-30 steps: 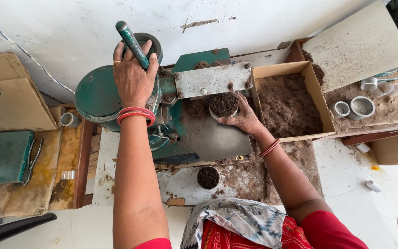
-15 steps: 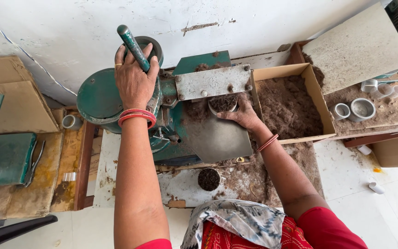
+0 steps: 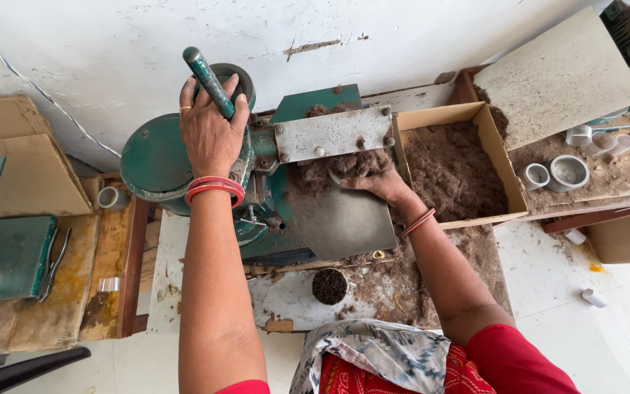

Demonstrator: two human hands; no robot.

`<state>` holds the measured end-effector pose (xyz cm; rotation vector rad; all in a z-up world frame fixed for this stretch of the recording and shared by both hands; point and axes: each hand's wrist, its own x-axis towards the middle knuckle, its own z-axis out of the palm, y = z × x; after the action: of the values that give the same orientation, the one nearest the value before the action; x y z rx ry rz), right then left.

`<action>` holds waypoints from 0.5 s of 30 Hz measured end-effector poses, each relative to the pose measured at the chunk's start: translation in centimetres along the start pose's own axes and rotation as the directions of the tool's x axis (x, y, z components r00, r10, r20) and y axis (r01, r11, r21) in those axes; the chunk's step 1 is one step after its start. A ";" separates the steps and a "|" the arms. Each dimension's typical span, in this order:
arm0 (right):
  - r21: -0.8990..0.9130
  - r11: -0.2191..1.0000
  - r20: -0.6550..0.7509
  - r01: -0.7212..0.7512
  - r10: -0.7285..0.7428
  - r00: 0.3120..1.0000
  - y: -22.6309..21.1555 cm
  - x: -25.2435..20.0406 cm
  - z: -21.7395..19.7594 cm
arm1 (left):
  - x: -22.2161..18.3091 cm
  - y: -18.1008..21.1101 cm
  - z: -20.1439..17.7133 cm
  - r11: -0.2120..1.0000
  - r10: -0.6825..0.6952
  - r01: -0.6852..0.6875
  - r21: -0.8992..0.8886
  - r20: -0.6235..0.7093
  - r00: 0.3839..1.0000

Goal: Using a machine to compress or process cow dung material into molds.

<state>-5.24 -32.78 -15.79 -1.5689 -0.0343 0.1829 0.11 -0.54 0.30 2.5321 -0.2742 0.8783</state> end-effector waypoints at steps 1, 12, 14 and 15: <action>0.058 0.998 0.038 0.033 -0.035 0.999 -0.9 -0.7 0.2 | 0.0 0.0 0.0 1.000 -0.015 0.015 -0.008 0.007 1.000; 0.036 0.999 0.078 -0.013 0.010 0.997 -1.7 -5.8 -0.2 | -0.1 0.1 0.0 0.999 -0.034 0.034 -0.003 0.014 0.999; 0.016 1.000 0.053 0.004 -0.005 0.999 -1.6 -5.8 0.9 | -0.2 0.1 0.0 0.999 -0.048 0.048 -0.010 0.024 0.999; 0.046 0.998 0.049 0.038 -0.041 0.998 -1.4 -5.5 1.2 | -0.2 0.0 0.1 0.999 -0.040 0.040 -0.008 0.019 0.999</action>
<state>-10.67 -32.33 -13.89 -1.5176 -0.0998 0.1906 0.01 -0.57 0.12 2.5305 -0.2317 0.8372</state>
